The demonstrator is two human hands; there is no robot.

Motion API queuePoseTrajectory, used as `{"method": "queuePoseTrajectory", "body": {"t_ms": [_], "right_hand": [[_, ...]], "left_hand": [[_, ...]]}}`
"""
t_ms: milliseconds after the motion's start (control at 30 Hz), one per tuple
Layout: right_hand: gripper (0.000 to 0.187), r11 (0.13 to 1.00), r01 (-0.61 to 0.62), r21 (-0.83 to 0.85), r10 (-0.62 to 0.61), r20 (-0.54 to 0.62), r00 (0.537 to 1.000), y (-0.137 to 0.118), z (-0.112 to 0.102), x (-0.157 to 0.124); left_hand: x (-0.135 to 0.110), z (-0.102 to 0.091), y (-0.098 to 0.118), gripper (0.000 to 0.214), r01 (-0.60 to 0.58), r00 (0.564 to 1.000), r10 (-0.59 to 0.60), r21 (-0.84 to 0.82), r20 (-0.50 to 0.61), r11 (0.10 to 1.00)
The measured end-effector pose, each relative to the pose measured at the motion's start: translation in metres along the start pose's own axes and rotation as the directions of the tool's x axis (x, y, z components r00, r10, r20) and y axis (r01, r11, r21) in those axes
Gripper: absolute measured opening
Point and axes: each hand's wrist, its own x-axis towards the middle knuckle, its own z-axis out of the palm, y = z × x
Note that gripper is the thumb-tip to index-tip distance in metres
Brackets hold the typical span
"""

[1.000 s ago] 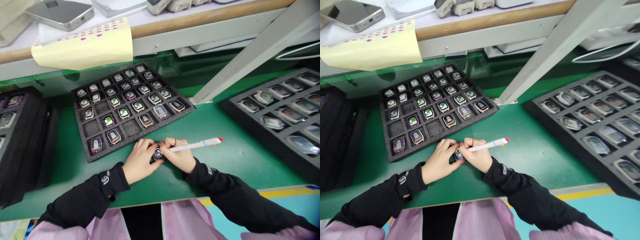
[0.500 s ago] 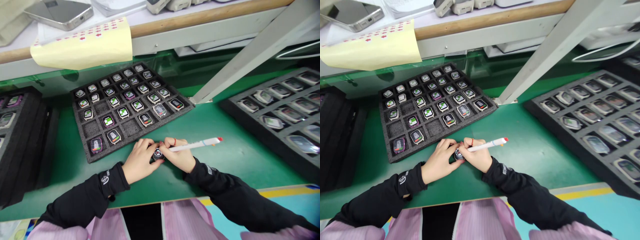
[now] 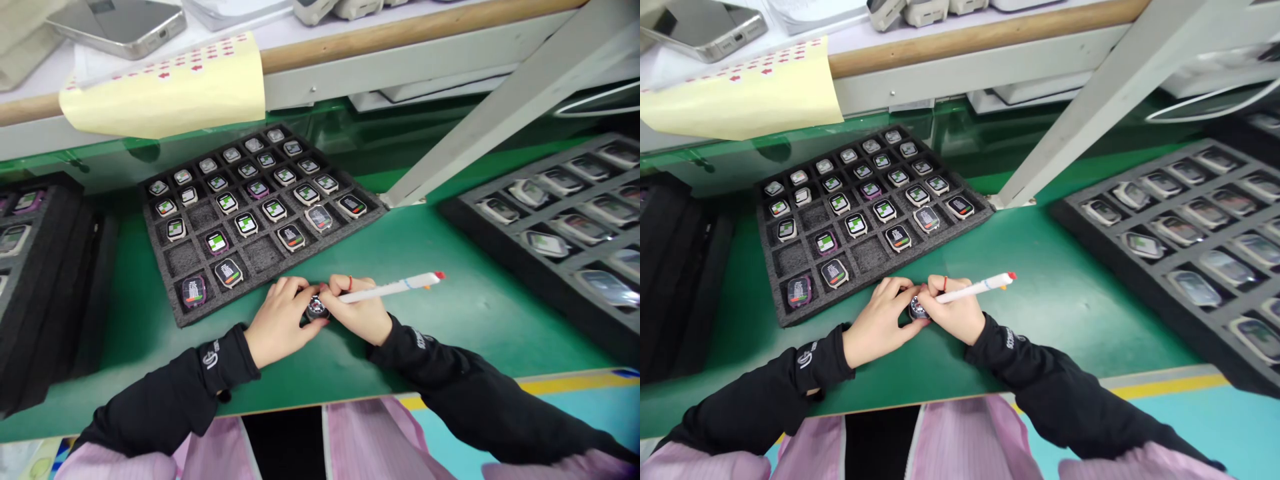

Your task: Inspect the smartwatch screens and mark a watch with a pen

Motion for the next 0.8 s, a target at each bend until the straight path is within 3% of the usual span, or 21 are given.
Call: {"method": "queuePoseTrajectory", "body": {"t_ms": [800], "right_hand": [[0.038,1.000,0.024,0.003,-0.024,-0.018,1.000,0.0011,-0.0005,0.0001]], "left_hand": [[0.0006,-0.0015,-0.0003,0.047,0.007,1.000,-0.007,-0.003,0.012,1.000]]}}
